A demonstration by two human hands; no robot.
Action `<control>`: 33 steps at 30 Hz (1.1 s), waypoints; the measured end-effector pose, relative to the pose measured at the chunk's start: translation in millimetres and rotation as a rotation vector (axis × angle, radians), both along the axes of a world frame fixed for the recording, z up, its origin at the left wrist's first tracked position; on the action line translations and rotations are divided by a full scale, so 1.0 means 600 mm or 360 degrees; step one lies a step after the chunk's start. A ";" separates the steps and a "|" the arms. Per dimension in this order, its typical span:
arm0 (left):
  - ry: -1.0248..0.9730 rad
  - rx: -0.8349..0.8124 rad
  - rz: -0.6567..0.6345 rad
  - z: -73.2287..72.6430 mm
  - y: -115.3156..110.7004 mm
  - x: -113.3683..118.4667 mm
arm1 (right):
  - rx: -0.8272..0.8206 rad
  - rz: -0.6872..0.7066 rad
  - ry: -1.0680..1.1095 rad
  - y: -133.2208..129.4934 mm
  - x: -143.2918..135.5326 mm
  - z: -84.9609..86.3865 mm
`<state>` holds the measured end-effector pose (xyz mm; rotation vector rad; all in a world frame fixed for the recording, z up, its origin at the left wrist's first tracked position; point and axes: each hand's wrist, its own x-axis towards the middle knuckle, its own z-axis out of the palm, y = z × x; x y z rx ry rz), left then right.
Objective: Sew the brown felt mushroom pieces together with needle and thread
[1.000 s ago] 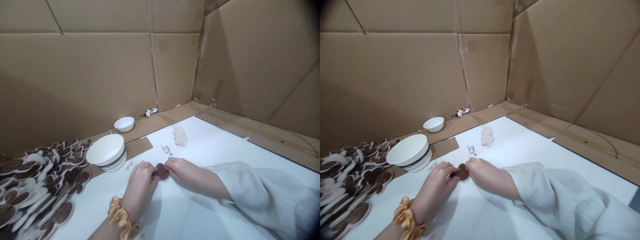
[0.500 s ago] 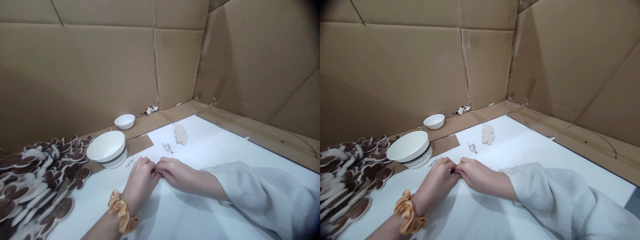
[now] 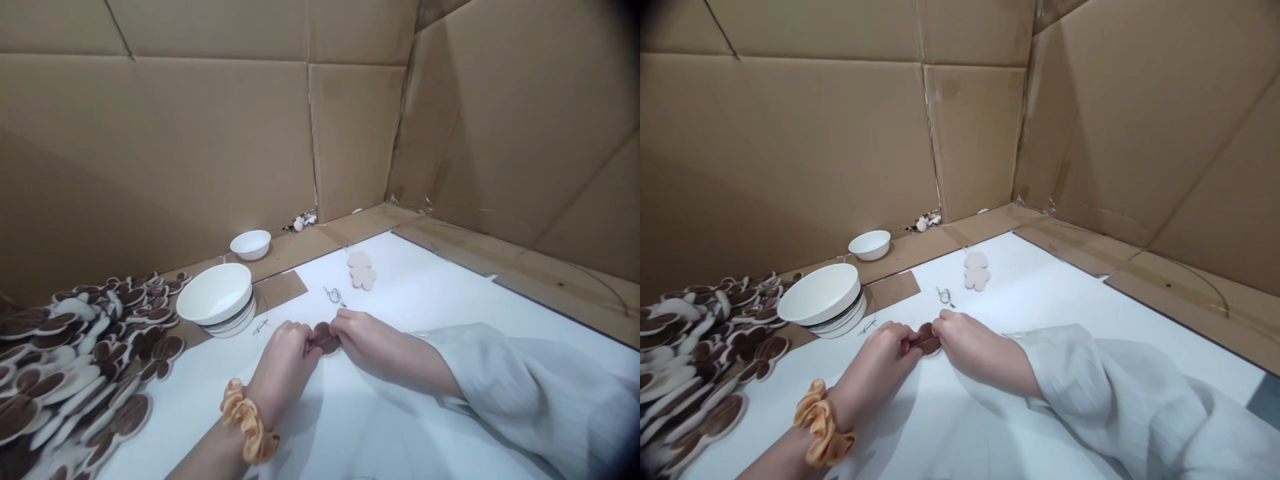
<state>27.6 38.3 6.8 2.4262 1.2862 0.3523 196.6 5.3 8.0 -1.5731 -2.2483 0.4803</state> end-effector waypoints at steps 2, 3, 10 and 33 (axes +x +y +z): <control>0.0025 0.0026 0.0007 -0.001 0.001 0.002 | -0.0005 -0.0004 -0.0034 0.000 0.002 0.001; 0.0036 0.0044 0.0009 -0.001 0.001 0.002 | -0.0007 0.0002 -0.0044 0.001 0.002 0.001; -0.0004 0.0148 -0.0013 -0.001 0.001 0.006 | 0.0003 0.0008 0.0047 0.004 0.005 -0.003; -0.0320 0.0550 -0.0154 -0.048 0.017 -0.003 | -0.0317 0.0049 0.0719 0.022 0.019 -0.023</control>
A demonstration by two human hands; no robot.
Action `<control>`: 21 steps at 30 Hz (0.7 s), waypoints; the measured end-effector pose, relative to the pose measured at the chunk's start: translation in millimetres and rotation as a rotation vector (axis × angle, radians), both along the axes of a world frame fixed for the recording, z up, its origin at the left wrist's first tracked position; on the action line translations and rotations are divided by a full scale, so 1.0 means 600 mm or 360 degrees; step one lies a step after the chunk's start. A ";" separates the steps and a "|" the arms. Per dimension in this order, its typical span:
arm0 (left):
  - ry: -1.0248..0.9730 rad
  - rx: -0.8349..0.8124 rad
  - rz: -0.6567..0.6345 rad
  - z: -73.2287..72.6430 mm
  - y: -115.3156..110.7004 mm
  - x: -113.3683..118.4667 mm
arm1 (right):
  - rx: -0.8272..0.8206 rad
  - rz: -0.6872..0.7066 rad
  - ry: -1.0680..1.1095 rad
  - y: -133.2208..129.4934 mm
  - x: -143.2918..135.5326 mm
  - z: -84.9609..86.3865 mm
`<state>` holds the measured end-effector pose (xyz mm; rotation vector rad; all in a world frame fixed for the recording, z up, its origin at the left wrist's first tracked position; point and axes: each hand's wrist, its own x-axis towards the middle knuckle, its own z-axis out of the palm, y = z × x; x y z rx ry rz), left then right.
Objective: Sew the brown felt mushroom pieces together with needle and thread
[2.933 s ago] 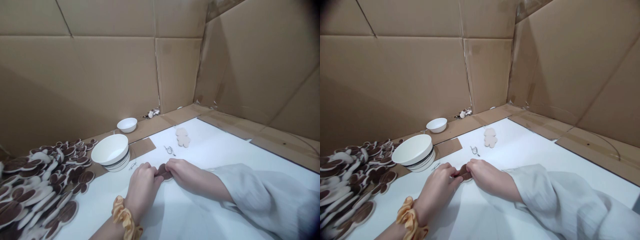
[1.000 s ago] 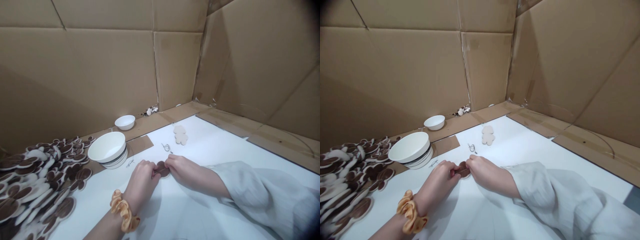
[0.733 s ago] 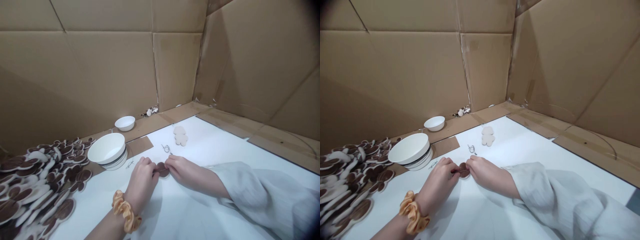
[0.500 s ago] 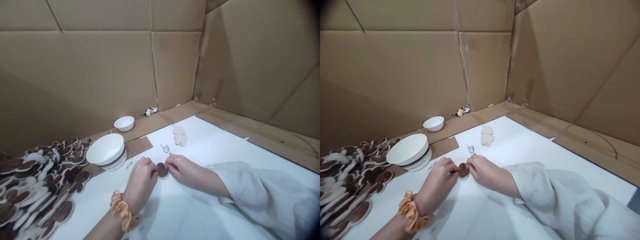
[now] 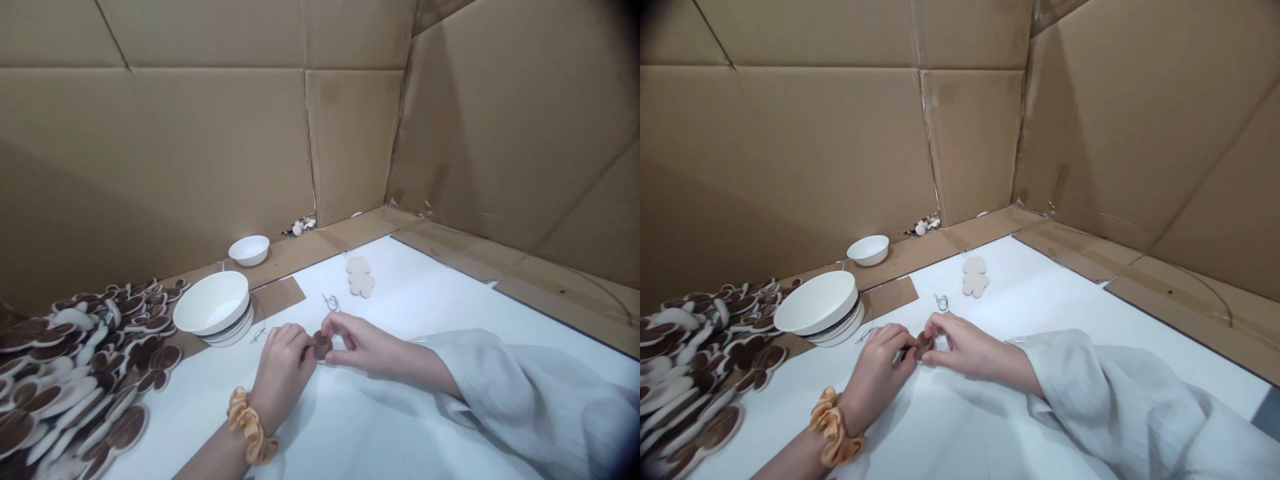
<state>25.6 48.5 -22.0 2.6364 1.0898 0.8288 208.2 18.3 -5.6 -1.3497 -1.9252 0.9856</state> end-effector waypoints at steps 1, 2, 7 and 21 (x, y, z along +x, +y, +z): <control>-0.0021 0.0041 -0.0016 -0.001 0.000 -0.001 | -0.0015 0.0005 0.0031 0.001 0.000 0.000; -0.0046 0.0090 -0.0028 -0.001 -0.001 -0.002 | -0.0036 0.0014 0.0066 0.002 0.001 -0.001; -0.0181 0.0395 -0.0060 0.005 -0.010 -0.004 | -0.0231 0.0139 0.0568 0.005 -0.007 -0.013; -0.0189 0.0708 -0.0034 0.012 -0.020 -0.004 | 0.0105 0.0065 0.0365 -0.013 -0.008 -0.005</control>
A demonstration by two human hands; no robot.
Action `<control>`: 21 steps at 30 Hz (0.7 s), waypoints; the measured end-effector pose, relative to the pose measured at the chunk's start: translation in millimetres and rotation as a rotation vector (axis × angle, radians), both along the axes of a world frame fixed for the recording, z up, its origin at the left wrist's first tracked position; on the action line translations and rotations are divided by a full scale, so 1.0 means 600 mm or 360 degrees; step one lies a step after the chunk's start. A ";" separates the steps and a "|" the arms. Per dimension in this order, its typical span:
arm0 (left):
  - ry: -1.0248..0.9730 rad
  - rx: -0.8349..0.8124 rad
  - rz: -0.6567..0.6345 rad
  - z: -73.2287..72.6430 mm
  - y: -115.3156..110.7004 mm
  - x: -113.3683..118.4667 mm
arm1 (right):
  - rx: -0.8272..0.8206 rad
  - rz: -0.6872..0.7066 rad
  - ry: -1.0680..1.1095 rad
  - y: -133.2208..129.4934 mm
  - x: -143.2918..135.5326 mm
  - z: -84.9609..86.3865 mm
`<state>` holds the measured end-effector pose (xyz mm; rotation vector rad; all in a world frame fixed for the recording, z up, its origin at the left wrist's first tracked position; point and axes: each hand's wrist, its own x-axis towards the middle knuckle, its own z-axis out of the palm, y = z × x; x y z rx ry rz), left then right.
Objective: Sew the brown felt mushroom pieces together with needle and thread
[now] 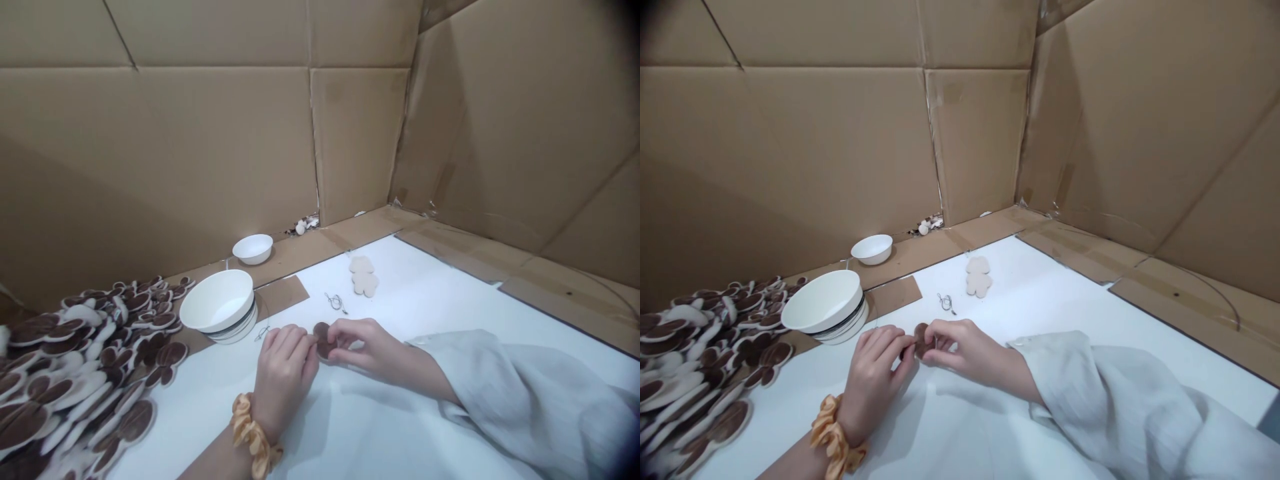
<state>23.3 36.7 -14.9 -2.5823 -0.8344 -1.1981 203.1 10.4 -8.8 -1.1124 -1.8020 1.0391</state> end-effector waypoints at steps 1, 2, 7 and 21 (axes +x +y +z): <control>0.0024 -0.0017 0.0010 -0.001 0.000 0.000 | 0.0038 -0.0009 -0.0105 0.000 0.003 0.002; 0.0063 -0.0049 0.0022 -0.002 0.000 0.000 | 0.0083 -0.0014 -0.0210 0.000 0.005 0.003; 0.0299 -0.0258 0.0079 -0.009 0.001 -0.001 | 0.0429 -0.0062 -0.0715 0.006 0.008 -0.004; 0.0335 -0.0485 0.0121 -0.007 0.001 -0.003 | 0.0301 -0.0208 -0.0599 0.013 0.009 -0.002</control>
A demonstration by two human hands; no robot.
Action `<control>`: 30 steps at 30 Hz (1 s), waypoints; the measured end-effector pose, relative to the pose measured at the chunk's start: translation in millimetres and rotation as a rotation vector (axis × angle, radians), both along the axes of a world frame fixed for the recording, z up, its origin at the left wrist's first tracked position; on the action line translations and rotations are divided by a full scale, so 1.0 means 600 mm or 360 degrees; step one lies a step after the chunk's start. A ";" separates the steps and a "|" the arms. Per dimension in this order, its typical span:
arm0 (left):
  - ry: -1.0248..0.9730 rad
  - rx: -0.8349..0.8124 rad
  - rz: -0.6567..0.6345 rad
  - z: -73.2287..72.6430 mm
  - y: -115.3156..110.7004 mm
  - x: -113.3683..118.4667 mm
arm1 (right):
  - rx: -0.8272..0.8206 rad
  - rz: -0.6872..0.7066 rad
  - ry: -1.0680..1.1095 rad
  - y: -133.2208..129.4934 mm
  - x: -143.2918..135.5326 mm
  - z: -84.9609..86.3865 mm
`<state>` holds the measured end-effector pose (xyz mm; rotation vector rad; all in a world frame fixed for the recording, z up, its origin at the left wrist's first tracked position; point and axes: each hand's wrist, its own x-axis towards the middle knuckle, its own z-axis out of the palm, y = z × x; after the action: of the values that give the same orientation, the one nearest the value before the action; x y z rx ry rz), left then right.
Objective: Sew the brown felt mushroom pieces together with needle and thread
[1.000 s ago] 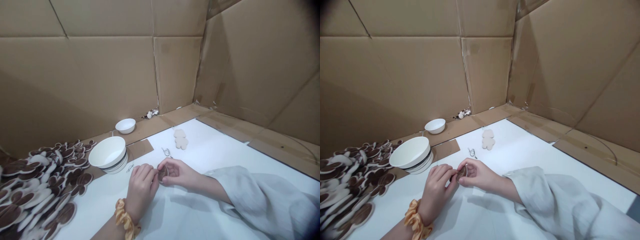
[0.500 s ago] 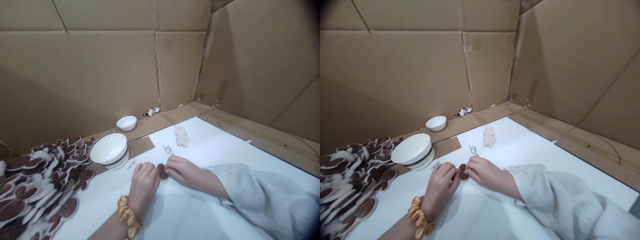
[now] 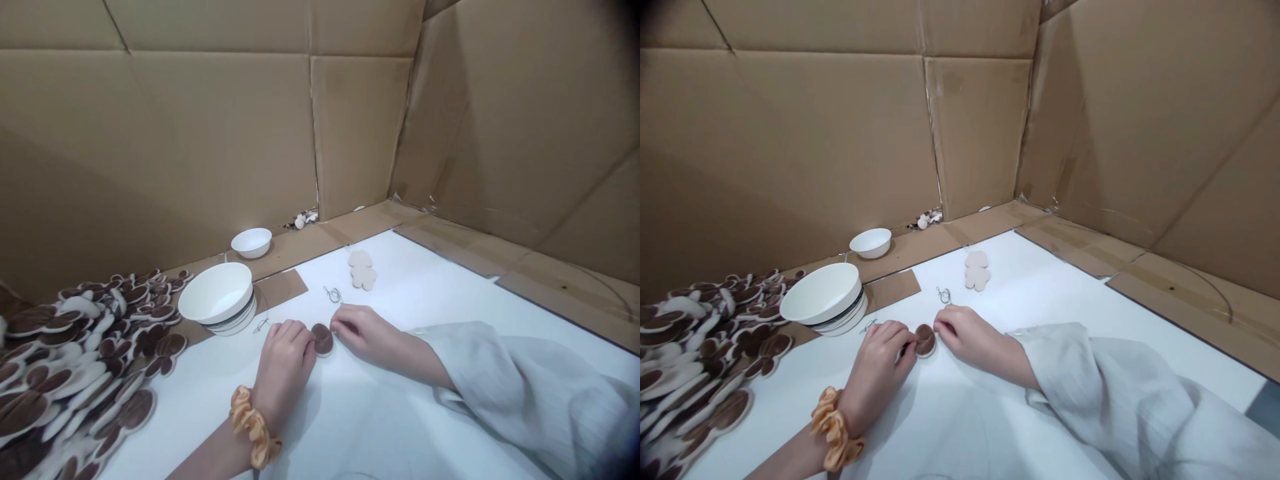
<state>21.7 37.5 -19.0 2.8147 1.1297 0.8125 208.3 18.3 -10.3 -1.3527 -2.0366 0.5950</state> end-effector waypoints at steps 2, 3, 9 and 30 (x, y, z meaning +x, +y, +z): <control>-0.0026 -0.0012 -0.0006 -0.001 0.001 0.000 | -0.0061 -0.0030 0.0098 0.000 0.000 0.000; -0.0040 -0.0021 -0.0001 -0.001 0.001 0.000 | -0.0102 0.0005 0.0131 0.000 -0.001 0.001; -0.0145 0.0009 -0.0002 -0.004 0.003 -0.001 | -0.0320 0.0162 0.0253 -0.003 -0.004 0.007; -0.0779 -0.0662 0.0028 0.016 -0.013 0.002 | -0.0585 0.0378 0.1370 -0.005 -0.017 -0.013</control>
<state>22.7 29.7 -9.5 2.1173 1.0839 1.0453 198.3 15.6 -17.8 -0.7980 -1.4017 1.4238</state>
